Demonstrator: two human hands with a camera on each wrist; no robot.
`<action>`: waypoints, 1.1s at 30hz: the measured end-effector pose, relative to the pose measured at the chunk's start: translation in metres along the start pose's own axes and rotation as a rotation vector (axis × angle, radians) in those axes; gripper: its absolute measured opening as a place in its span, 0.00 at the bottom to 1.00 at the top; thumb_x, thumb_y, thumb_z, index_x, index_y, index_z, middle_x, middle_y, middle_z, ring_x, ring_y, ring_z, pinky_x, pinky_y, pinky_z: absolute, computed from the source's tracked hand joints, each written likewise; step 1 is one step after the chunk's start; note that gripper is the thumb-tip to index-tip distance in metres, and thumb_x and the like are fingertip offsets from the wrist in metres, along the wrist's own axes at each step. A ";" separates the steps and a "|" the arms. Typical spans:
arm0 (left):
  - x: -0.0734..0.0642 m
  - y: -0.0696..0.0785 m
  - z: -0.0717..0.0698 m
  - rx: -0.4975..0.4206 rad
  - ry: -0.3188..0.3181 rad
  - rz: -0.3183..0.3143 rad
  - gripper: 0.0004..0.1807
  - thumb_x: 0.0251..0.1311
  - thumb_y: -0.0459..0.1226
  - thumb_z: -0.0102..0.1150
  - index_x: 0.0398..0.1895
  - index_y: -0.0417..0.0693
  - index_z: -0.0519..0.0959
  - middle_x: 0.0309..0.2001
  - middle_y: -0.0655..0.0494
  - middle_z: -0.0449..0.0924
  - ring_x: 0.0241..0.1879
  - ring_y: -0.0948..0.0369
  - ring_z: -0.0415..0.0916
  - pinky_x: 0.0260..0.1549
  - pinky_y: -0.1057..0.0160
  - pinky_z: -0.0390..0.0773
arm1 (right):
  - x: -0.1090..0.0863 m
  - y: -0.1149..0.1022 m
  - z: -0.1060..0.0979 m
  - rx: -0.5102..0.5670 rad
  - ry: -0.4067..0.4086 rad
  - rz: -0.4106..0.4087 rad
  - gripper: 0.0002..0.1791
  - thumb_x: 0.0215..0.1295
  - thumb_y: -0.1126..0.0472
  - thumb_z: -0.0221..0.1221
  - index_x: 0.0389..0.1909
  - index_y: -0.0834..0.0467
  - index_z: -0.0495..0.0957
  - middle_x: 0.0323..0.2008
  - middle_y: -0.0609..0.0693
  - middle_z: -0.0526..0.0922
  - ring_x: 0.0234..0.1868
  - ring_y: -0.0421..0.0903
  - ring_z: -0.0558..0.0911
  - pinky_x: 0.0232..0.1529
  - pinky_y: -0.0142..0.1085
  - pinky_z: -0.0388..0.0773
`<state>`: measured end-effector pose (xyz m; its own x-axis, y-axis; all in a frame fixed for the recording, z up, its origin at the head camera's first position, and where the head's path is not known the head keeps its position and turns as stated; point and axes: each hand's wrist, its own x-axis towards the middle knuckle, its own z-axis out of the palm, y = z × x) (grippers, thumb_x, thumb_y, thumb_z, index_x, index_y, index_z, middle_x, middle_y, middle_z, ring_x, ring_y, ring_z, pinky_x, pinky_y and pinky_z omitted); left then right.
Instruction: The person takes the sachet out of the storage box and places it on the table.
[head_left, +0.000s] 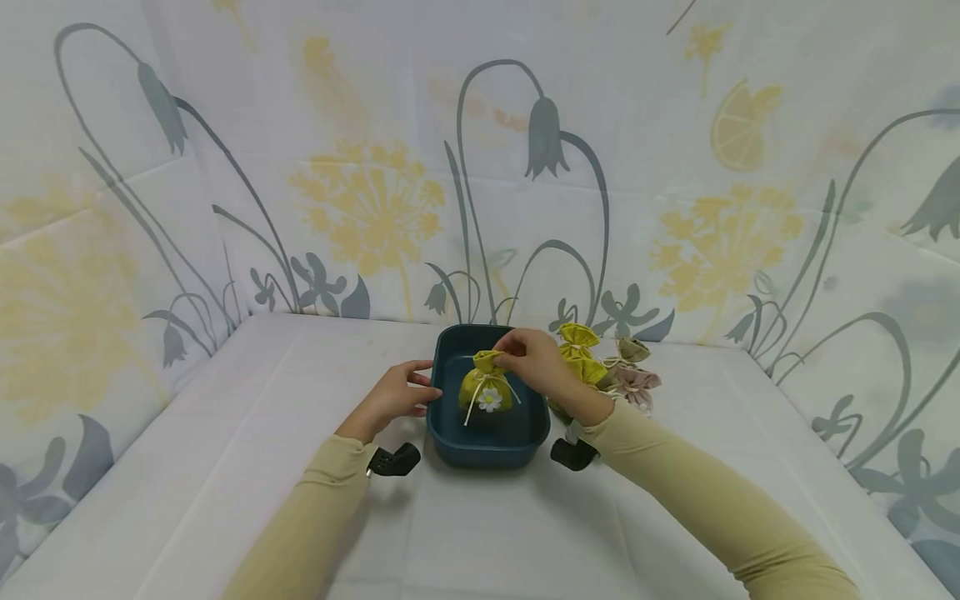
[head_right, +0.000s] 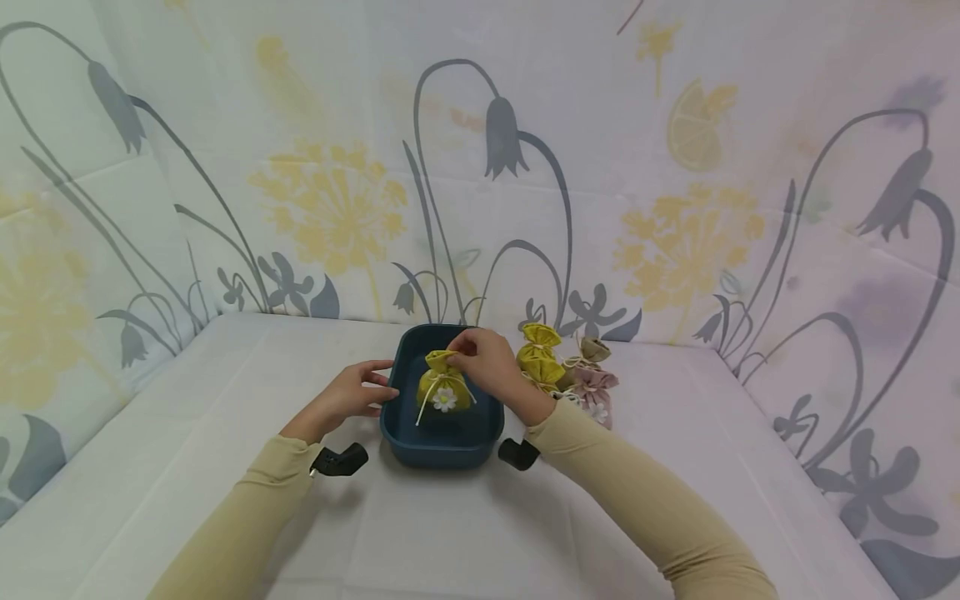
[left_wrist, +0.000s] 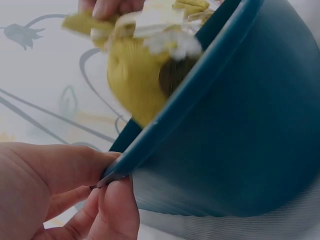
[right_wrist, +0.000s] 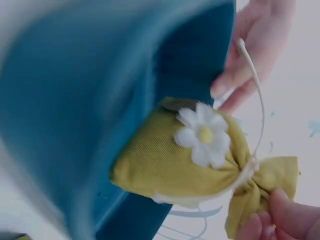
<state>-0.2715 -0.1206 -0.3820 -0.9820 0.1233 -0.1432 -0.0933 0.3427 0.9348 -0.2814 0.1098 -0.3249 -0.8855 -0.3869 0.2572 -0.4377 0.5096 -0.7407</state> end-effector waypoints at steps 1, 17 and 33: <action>0.000 0.000 0.000 -0.001 -0.001 -0.001 0.32 0.57 0.30 0.60 0.66 0.41 0.62 0.48 0.41 0.70 0.35 0.58 0.78 0.31 0.61 0.81 | -0.005 -0.001 -0.001 0.005 0.015 -0.013 0.05 0.60 0.68 0.61 0.36 0.65 0.79 0.30 0.52 0.80 0.30 0.47 0.78 0.31 0.35 0.78; -0.002 0.001 0.000 0.004 -0.002 0.007 0.32 0.58 0.30 0.60 0.66 0.41 0.63 0.48 0.41 0.70 0.33 0.58 0.77 0.30 0.61 0.81 | -0.063 -0.021 -0.037 0.047 0.225 -0.027 0.06 0.62 0.68 0.59 0.38 0.66 0.77 0.33 0.55 0.79 0.31 0.46 0.76 0.30 0.28 0.75; -0.002 0.002 0.001 0.014 0.013 -0.002 0.32 0.57 0.30 0.61 0.66 0.41 0.63 0.47 0.41 0.71 0.35 0.56 0.78 0.31 0.61 0.81 | -0.114 -0.004 -0.083 -0.072 0.343 -0.033 0.06 0.60 0.68 0.60 0.37 0.65 0.78 0.30 0.53 0.78 0.28 0.40 0.75 0.27 0.25 0.73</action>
<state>-0.2694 -0.1195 -0.3806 -0.9840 0.1103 -0.1402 -0.0927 0.3559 0.9299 -0.1921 0.2160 -0.2999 -0.8662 -0.1295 0.4827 -0.4659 0.5586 -0.6862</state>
